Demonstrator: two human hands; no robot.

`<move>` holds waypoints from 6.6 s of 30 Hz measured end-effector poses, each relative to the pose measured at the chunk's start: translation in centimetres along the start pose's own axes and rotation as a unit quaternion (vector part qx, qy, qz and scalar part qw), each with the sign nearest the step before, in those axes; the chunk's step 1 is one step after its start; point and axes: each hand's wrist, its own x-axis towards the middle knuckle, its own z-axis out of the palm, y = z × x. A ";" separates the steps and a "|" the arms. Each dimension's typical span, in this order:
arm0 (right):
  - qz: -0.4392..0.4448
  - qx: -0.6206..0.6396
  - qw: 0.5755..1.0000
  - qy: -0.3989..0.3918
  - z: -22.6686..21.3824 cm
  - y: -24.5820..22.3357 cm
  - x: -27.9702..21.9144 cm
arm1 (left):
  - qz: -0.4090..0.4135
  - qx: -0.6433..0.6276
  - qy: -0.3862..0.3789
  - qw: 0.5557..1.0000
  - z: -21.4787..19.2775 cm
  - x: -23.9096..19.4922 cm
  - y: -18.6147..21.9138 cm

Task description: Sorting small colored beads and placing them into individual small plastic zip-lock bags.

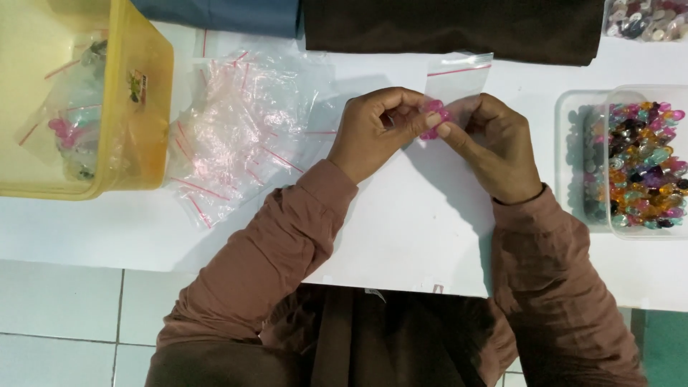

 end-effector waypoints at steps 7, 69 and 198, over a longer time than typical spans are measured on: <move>-0.007 -0.003 1.000 -0.011 0.2 -0.7 -0.1 | 0.007 0.021 -0.013 1.000 -0.3 0.1 -0.5; -0.048 -0.030 0.998 0.023 -0.3 0.1 -0.1 | 0.035 0.023 0.022 0.999 -0.2 0.3 0.2; -0.054 -0.274 0.960 -0.014 -5.7 -3.7 -4.4 | 0.120 0.151 -0.175 0.965 3.9 0.2 -4.9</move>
